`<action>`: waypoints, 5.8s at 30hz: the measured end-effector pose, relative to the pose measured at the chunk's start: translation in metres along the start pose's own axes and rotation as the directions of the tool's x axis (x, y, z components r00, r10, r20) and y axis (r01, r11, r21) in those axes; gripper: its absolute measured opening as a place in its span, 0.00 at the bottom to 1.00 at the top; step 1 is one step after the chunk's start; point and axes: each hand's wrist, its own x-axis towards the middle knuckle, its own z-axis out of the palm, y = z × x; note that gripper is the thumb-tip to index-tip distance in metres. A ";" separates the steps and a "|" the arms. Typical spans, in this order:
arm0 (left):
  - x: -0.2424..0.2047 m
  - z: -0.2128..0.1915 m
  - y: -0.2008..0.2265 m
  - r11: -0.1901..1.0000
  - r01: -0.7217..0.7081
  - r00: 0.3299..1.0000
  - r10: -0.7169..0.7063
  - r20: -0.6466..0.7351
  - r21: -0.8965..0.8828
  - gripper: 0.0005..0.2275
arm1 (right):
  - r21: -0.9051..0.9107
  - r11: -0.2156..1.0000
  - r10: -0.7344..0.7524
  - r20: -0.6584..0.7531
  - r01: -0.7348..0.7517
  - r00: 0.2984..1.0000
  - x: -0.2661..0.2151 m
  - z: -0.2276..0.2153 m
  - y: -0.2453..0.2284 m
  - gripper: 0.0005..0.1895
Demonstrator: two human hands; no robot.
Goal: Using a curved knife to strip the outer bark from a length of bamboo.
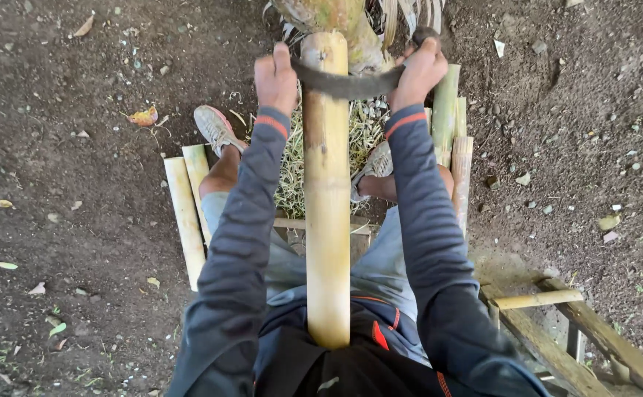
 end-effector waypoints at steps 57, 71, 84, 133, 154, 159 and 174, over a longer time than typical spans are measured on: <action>-0.218 -0.144 0.202 0.970 -0.131 0.864 0.212 0.457 -0.203 0.05 | 0.287 0.923 0.212 0.181 -0.257 0.960 -0.109 -0.012 -0.119 0.15; -0.235 -0.095 0.185 0.827 0.259 0.896 -0.012 0.444 -0.499 0.08 | 0.177 0.981 0.068 0.058 -0.078 0.996 -0.148 -0.030 -0.127 0.17; -0.230 -0.076 0.205 0.464 0.457 0.860 -0.446 0.246 -0.759 0.07 | 0.281 0.954 -0.130 0.083 0.102 0.988 -0.206 -0.044 -0.125 0.13; -0.177 -0.148 0.149 0.957 -0.229 0.970 0.240 0.042 -0.178 0.17 | -0.273 0.646 0.254 0.957 0.713 0.137 -0.214 -0.020 -0.180 0.17; -0.169 -0.152 0.166 0.944 -0.288 0.957 0.290 -0.011 -0.162 0.14 | -0.169 0.743 0.287 0.955 0.648 -0.080 -0.213 -0.009 -0.177 0.08; -0.171 -0.153 0.165 0.933 -0.316 0.943 0.329 0.051 -0.174 0.16 | -0.351 0.798 -0.163 0.657 0.490 0.736 -0.205 -0.036 -0.170 0.11; -0.146 -0.086 0.084 0.974 0.025 0.993 -0.050 -0.108 -0.225 0.24 | -0.202 0.975 -0.027 0.286 0.088 0.958 -0.157 -0.066 -0.071 0.15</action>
